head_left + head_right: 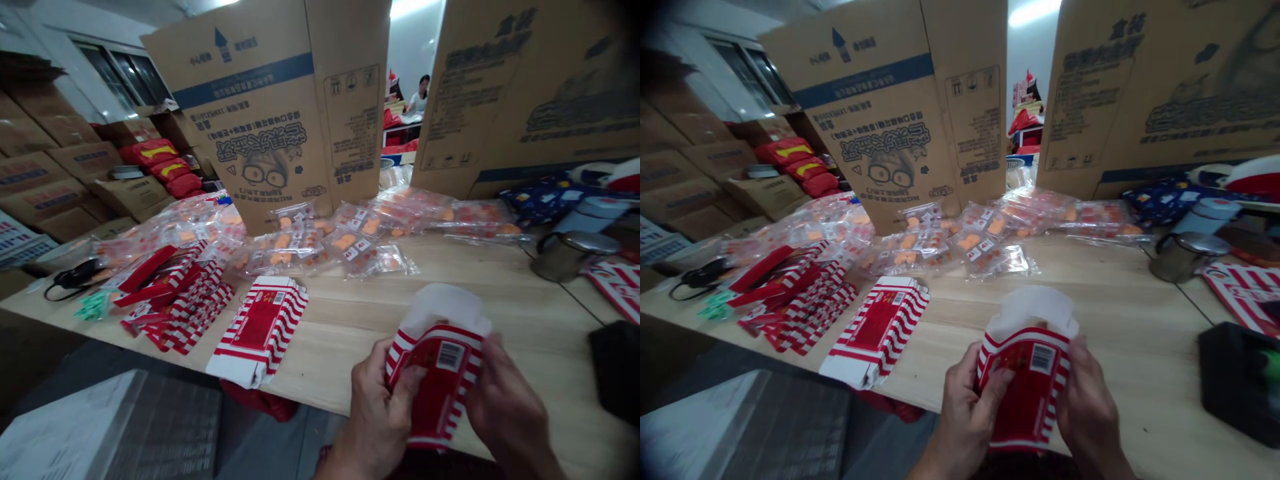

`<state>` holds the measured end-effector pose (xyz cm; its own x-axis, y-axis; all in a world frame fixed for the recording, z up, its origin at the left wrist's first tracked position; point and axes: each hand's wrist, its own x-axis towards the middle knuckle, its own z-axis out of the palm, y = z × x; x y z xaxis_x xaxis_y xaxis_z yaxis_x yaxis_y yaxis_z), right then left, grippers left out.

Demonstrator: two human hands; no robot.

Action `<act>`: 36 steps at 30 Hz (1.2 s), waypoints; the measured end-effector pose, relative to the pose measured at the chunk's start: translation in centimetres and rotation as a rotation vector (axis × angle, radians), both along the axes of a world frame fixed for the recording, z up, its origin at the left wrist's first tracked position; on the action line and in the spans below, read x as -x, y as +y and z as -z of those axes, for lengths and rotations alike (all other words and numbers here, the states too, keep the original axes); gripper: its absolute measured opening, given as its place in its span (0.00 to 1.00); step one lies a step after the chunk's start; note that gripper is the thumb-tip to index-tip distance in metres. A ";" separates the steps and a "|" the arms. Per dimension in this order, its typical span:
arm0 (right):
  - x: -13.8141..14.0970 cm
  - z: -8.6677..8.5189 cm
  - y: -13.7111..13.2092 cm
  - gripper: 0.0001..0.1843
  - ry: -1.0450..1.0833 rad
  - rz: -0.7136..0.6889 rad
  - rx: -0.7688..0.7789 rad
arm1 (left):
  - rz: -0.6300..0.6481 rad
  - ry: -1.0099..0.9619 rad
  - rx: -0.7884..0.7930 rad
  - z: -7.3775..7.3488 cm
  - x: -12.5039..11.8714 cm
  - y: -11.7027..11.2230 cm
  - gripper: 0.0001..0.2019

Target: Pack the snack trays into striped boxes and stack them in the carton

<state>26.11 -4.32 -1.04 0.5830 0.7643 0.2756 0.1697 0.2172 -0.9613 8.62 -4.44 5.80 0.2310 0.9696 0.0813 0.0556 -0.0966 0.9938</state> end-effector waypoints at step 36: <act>2.2 -6.1 8.3 0.21 0.881 -0.518 0.138 | -0.282 0.229 -0.250 0.2 0.3 2.9 0.19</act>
